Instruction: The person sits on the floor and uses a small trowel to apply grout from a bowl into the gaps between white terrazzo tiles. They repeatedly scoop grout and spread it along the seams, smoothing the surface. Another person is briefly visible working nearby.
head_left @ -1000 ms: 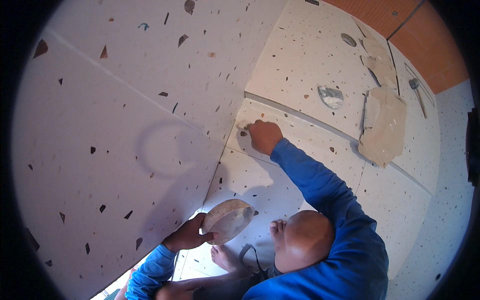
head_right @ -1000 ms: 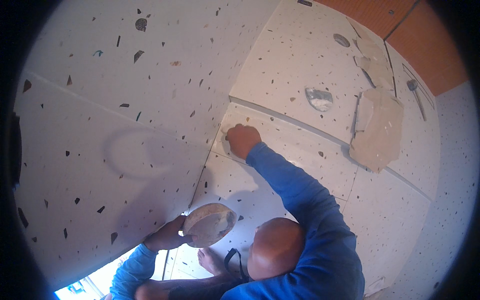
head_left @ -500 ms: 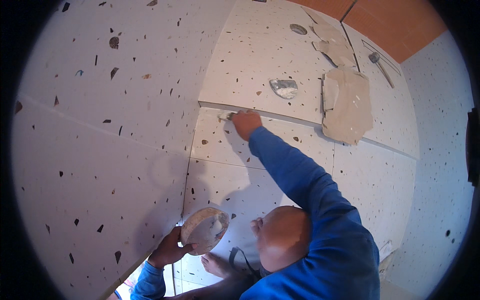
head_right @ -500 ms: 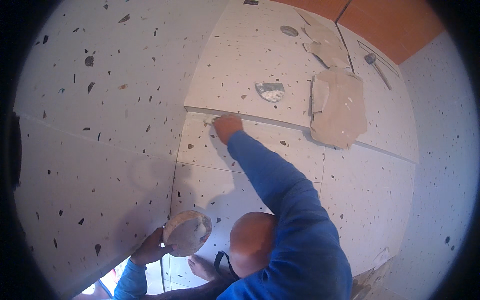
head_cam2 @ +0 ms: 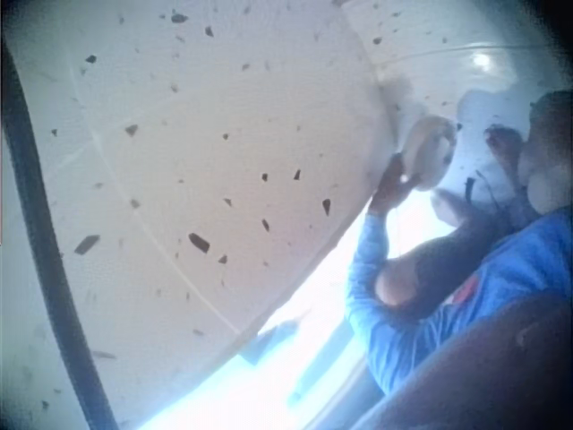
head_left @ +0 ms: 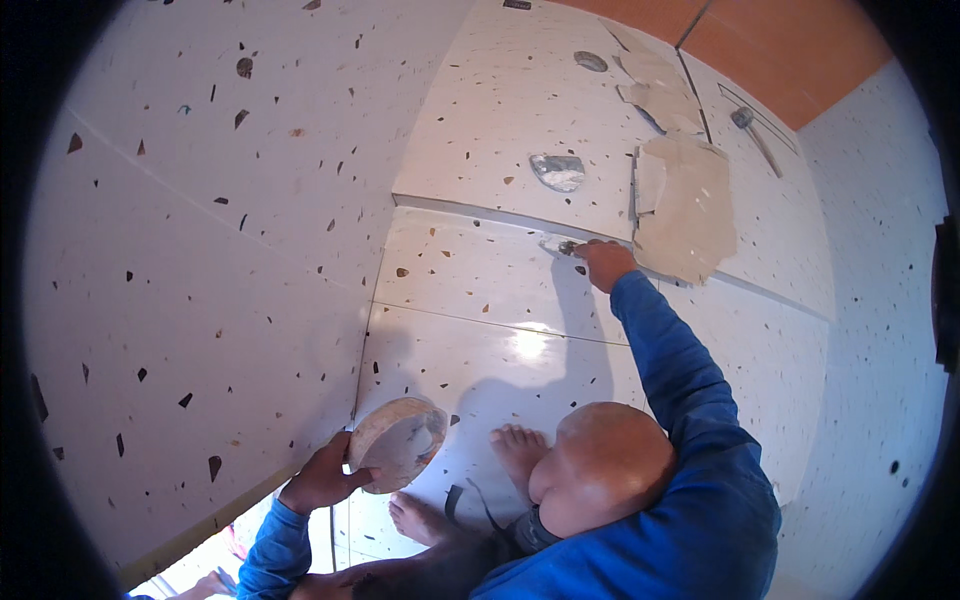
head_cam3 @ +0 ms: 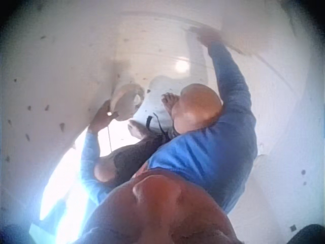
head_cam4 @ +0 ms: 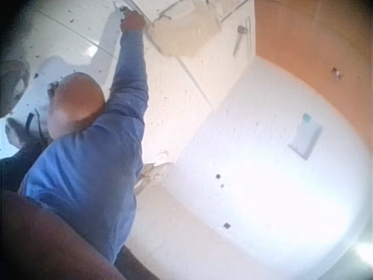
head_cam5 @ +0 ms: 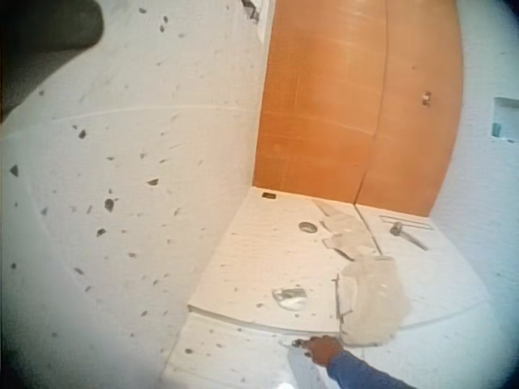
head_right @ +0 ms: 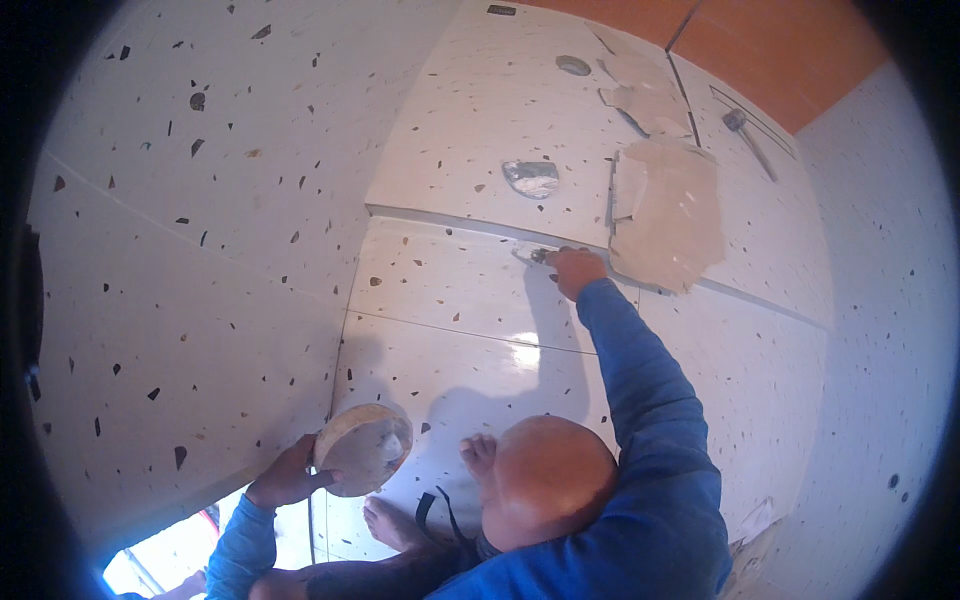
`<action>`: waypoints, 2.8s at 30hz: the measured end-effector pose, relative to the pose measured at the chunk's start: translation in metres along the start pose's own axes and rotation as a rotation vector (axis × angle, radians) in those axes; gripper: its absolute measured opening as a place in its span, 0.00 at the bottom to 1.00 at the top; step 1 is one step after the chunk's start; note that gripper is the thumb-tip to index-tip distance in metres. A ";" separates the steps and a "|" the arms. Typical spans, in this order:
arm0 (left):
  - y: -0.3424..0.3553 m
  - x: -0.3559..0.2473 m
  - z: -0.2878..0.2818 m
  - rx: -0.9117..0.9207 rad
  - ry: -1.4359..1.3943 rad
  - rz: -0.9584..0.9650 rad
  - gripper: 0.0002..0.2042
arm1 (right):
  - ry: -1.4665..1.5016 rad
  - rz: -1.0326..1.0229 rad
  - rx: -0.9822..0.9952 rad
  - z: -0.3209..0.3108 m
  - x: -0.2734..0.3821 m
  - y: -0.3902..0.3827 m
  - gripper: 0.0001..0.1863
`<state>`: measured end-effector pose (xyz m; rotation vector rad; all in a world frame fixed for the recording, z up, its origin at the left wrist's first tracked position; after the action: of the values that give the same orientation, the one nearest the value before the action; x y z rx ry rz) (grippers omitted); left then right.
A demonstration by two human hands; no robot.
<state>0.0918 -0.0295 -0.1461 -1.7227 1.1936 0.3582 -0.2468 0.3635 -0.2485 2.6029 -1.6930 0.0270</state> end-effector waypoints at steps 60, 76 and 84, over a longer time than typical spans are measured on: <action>-0.034 0.027 -0.009 -0.037 0.082 -0.156 0.34 | 0.116 -0.282 0.001 -0.005 0.227 0.139 0.14; -0.031 0.047 -0.001 -0.072 -0.128 -0.133 0.32 | 0.135 -0.215 -0.085 0.015 0.251 0.131 0.16; -0.027 0.047 -0.001 -0.144 -0.360 -0.064 0.29 | 0.581 -0.247 0.069 -0.010 0.234 0.061 0.19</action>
<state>0.1363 -0.0550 -0.1629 -1.7232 0.8661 0.6972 -0.2079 0.1251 -0.2295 2.4783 -1.1833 0.7597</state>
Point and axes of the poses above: each hand's wrist, its own y-axis towards the middle knuckle, its own z-axis out of the palm, x = y × z, the point moved 8 cm from there along y, towards the middle knuckle, and after that the axes turned 14 degrees about -x, right-handed, at the moved point
